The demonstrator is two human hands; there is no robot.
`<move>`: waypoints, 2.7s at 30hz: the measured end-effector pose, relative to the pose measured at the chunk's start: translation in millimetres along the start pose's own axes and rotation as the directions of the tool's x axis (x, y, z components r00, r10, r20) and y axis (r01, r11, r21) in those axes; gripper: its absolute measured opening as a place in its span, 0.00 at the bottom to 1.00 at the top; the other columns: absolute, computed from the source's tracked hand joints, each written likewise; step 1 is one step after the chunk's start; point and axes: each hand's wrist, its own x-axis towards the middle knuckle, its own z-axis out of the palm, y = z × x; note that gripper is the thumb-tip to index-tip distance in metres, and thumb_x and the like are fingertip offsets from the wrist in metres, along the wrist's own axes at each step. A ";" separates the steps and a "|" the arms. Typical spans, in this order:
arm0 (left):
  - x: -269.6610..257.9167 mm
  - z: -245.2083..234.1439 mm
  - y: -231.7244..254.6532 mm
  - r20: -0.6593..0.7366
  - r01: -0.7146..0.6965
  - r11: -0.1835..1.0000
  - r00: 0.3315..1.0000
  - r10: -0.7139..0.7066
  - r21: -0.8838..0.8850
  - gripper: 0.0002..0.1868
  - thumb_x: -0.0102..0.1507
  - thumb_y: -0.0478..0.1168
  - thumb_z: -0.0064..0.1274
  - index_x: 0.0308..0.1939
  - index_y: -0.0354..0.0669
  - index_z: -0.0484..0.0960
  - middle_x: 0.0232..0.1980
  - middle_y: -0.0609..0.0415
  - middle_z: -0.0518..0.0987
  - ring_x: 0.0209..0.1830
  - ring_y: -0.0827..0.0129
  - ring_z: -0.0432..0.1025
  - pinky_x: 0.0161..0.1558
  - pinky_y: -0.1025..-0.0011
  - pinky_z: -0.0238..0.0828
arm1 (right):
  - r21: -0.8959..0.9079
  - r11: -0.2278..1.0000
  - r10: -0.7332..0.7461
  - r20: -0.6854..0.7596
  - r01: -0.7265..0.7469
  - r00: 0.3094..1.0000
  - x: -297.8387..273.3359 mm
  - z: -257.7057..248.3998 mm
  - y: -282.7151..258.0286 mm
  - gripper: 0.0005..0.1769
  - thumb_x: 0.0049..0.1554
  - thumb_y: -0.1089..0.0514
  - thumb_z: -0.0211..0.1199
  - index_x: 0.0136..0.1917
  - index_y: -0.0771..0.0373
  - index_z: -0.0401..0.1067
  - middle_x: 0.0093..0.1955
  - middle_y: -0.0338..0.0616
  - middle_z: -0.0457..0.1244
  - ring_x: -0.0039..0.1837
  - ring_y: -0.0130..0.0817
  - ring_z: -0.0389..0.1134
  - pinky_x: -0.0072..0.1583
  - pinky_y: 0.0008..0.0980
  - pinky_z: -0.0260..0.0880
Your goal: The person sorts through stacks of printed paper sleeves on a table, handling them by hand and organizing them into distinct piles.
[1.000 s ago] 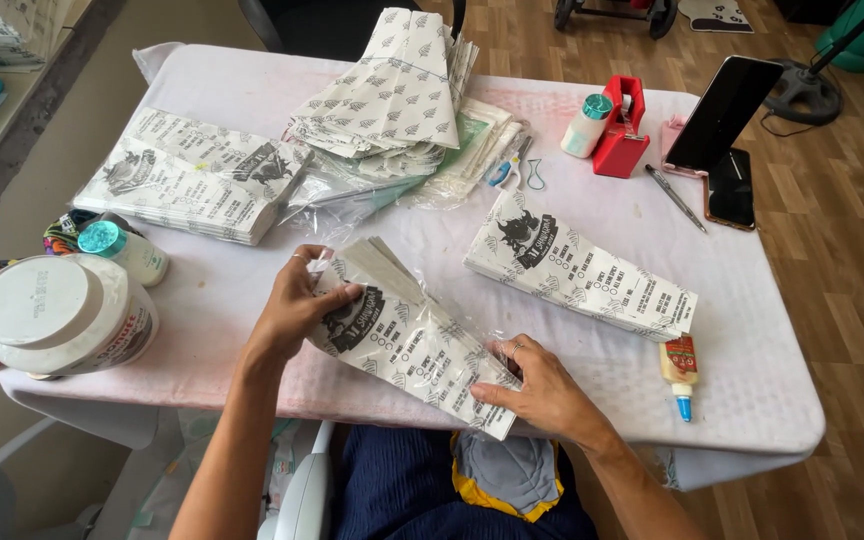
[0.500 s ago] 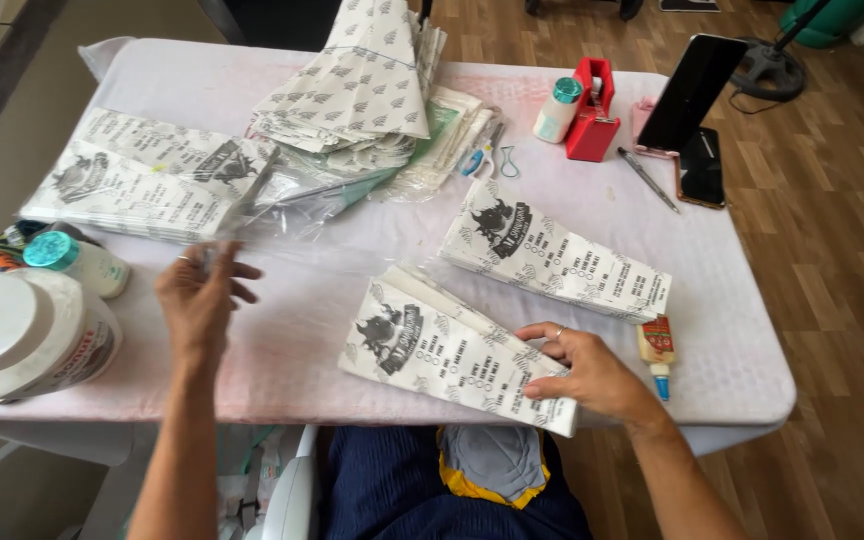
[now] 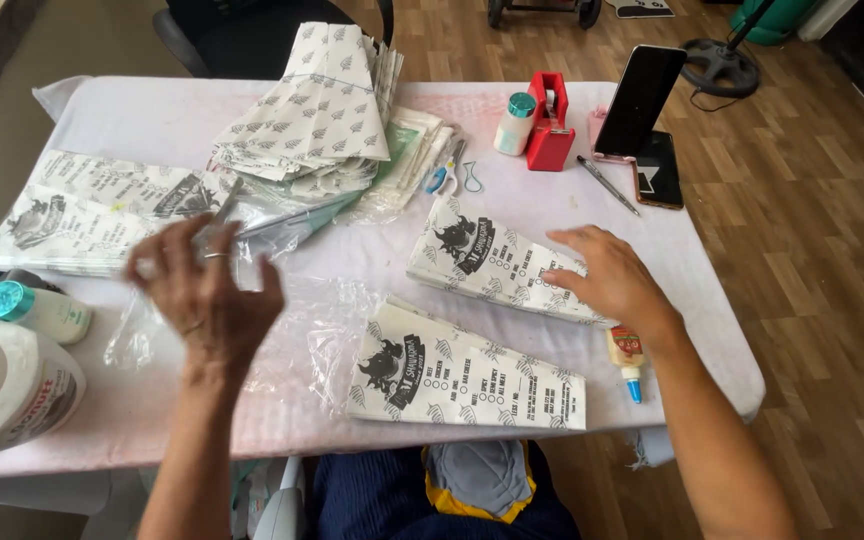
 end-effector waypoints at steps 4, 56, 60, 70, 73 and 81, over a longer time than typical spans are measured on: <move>5.4 31.6 73.3 0.201 0.187 0.829 0.975 -0.093 -0.527 0.17 0.57 0.32 0.66 0.49 0.44 0.83 0.47 0.50 0.79 0.48 0.51 0.76 0.53 0.60 0.68 | -0.059 0.998 0.033 0.230 -0.020 0.973 70.5 18.1 38.9 0.45 0.50 0.50 0.77 0.77 0.58 0.65 0.71 0.55 0.64 0.72 0.51 0.65 0.70 0.50 0.65; -20.1 96.5 120.5 0.760 0.737 0.184 0.636 0.135 -0.650 0.58 0.47 0.37 0.66 0.79 0.41 0.53 0.71 0.28 0.66 0.72 0.30 0.60 0.72 0.39 0.55 | -0.133 0.919 -0.386 -0.111 0.371 0.916 51.4 75.3 14.9 0.47 0.48 0.34 0.71 0.67 0.64 0.58 0.58 0.54 0.64 0.65 0.54 0.65 0.69 0.52 0.59; -14.0 84.2 116.5 0.705 0.644 0.332 0.702 0.102 -0.689 0.60 0.46 0.29 0.67 0.78 0.37 0.50 0.61 0.29 0.69 0.64 0.31 0.68 0.65 0.38 0.66 | -0.040 0.904 -0.419 -0.275 0.425 0.865 65.6 90.5 23.8 0.22 0.44 0.47 0.80 0.47 0.51 0.73 0.40 0.42 0.73 0.49 0.45 0.76 0.54 0.40 0.73; -50.3 37.4 54.3 0.852 0.605 0.746 0.514 -0.100 -0.277 0.31 0.53 0.42 0.69 0.56 0.44 0.71 0.44 0.48 0.77 0.41 0.45 0.78 0.44 0.50 0.76 | 0.467 0.807 -0.220 -0.328 0.360 0.919 26.2 42.5 5.8 0.16 0.49 0.59 0.80 0.48 0.61 0.77 0.39 0.44 0.71 0.45 0.27 0.69 0.56 0.33 0.70; -54.0 56.3 50.5 0.851 0.588 0.763 0.515 -0.101 -0.266 0.29 0.53 0.37 0.70 0.54 0.41 0.71 0.47 0.46 0.76 0.45 0.44 0.78 0.46 0.50 0.76 | 0.551 0.764 -0.194 -0.299 0.335 0.934 13.3 33.8 -8.6 0.16 0.48 0.61 0.80 0.48 0.63 0.77 0.38 0.42 0.70 0.45 0.24 0.68 0.55 0.30 0.70; 5.1 41.4 9.3 0.713 -0.058 0.931 0.626 0.315 -0.360 0.26 0.73 0.26 0.36 0.19 0.40 0.70 0.29 0.53 0.74 0.18 0.74 0.59 0.62 0.59 0.72 | 0.569 0.790 -0.146 -0.188 0.229 0.971 -16.7 6.6 -22.4 0.24 0.46 0.66 0.75 0.56 0.71 0.76 0.48 0.47 0.70 0.52 0.34 0.71 0.56 0.29 0.80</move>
